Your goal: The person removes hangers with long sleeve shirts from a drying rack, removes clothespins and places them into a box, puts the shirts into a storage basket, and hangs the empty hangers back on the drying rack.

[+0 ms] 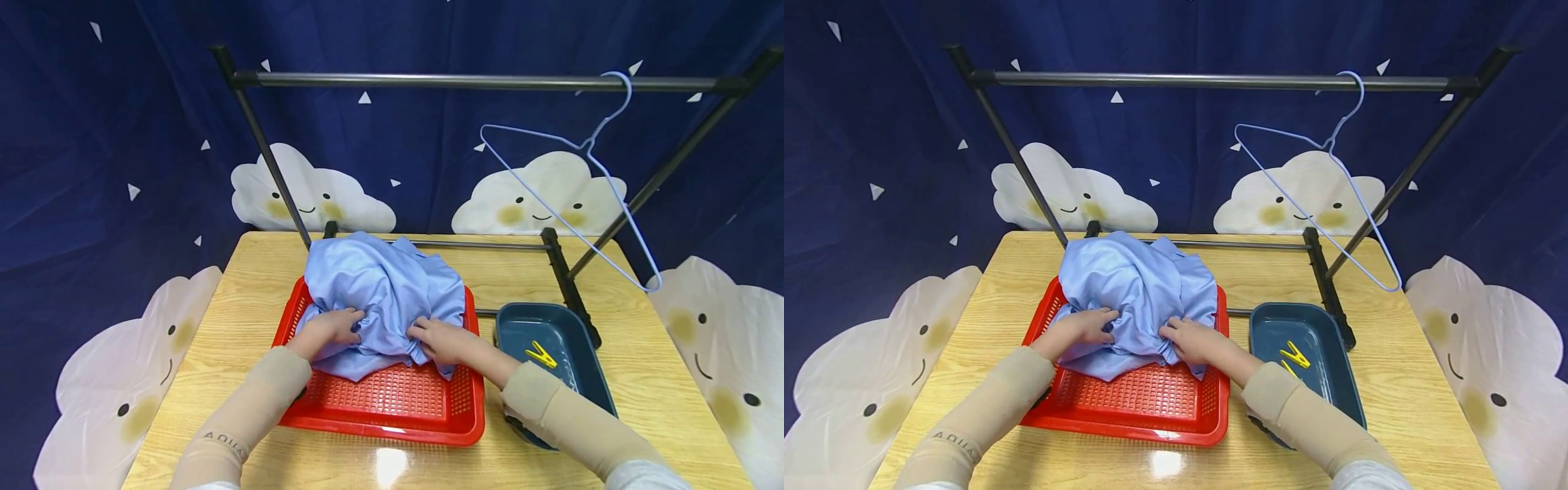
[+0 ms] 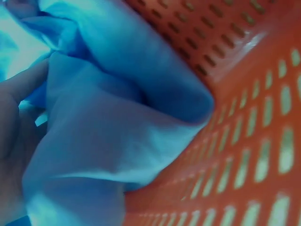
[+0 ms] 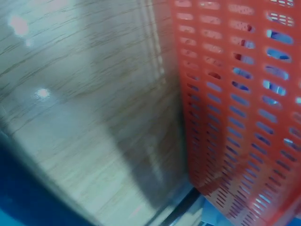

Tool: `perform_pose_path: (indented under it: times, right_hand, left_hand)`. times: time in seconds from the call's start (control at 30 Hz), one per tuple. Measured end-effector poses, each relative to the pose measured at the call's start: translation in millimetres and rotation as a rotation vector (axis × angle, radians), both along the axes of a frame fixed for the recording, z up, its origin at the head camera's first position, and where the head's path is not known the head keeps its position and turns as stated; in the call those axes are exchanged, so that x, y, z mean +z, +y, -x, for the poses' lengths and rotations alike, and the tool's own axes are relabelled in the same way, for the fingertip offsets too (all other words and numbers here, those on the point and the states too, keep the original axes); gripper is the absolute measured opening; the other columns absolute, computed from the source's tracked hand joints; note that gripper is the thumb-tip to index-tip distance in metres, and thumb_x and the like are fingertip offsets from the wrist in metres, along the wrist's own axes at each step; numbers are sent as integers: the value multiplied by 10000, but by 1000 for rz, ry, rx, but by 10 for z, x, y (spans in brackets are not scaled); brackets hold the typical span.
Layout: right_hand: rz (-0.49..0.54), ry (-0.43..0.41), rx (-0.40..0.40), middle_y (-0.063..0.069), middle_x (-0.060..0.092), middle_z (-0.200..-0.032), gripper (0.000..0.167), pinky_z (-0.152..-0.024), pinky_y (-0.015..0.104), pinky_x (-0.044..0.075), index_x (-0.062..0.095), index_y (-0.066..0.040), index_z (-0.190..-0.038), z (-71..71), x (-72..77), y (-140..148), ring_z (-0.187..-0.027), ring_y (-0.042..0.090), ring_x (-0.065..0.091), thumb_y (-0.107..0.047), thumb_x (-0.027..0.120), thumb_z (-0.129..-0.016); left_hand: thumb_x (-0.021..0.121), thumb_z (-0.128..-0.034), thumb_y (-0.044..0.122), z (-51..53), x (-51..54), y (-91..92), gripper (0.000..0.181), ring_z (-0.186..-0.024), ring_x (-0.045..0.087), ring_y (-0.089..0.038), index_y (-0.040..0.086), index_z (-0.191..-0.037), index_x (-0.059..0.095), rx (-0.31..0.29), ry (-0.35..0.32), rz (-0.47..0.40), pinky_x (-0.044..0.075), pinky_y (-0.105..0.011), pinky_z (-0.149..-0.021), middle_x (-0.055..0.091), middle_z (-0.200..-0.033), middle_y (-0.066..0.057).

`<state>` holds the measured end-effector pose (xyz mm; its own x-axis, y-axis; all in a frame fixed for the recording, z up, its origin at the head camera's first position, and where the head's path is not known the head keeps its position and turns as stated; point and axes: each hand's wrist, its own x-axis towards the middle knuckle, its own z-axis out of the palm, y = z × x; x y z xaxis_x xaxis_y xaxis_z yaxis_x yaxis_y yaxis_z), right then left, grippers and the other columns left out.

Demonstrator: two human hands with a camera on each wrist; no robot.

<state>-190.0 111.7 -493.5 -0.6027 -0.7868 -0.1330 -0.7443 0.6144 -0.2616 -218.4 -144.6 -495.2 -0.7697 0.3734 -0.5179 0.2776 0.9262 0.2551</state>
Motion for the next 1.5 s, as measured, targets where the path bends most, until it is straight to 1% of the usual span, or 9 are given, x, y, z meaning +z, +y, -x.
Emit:
perform_pose_path:
  times: [0.13,0.27,0.4,0.53,0.73,0.83,0.93,1.1,1.5]
  right_hand:
    - [12,12,14,43,496,-1035,261,-797,368,470,552,-131,-1138,-26,88,23,-897,214,556,-119,568,-879]
    - [14,-7,22,47,513,-1061,264,-820,390,468,555,-125,-1125,-39,223,56,-959,232,563,-128,596,-863]
    - [30,-38,32,59,530,-1061,262,-843,396,459,560,-93,-1130,-21,379,100,-974,237,568,-131,593,-873]
    - [122,2,16,73,562,-1056,243,-850,387,456,578,-65,-1116,43,509,148,-960,225,582,-127,586,-881]
    - [372,186,-95,121,544,-1130,328,-890,438,429,549,-58,-1178,192,621,163,-1040,274,547,-88,606,-857]
    - [434,265,-161,155,505,-1191,419,-921,487,391,499,-69,-1248,271,639,149,-1099,326,505,-92,615,-846]
    - [467,307,-224,180,471,-1237,487,-945,511,355,462,-73,-1290,350,635,137,-1148,345,463,-124,635,-837]
    - [431,341,-310,202,424,-1303,579,-942,548,339,428,-87,-1327,462,600,143,-1213,349,401,-240,665,-822]
    - [264,249,-376,219,350,-1386,723,-1001,543,276,359,-117,-1392,672,419,91,-1277,376,328,-457,630,-814]
  left_hand:
    - [628,-849,247,-41,201,33,601,-1258,393,-312,50,-1366,393,3,-33,10,297,-428,-1027,401,-1377,-159]
    - [640,-838,225,-64,411,26,399,-1110,510,-286,46,-1176,524,-62,8,-24,378,-418,-934,556,-1162,-144]
    - [613,-856,216,-44,592,-6,262,-965,543,-246,50,-1052,560,-102,82,-70,409,-400,-850,588,-996,-107]
    - [580,-874,233,6,722,-16,200,-861,565,-236,71,-990,575,-34,278,-137,439,-397,-772,602,-916,-80]
    - [581,-835,175,127,785,21,241,-880,592,-295,45,-1038,590,133,726,-334,451,-449,-740,627,-965,-109]
    - [581,-824,184,165,788,28,307,-973,563,-322,51,-1100,571,178,859,-351,417,-469,-793,606,-1051,-117]
    - [566,-832,214,198,780,23,368,-1050,507,-330,51,-1161,536,207,928,-336,363,-479,-857,557,-1128,-128]
    - [558,-841,279,282,742,-16,478,-1134,426,-340,45,-1248,470,238,918,-273,285,-481,-943,479,-1233,-152]
    - [533,-812,578,452,550,-144,784,-1325,228,-362,157,-1426,284,271,623,-76,170,-609,-997,279,-1443,-154]
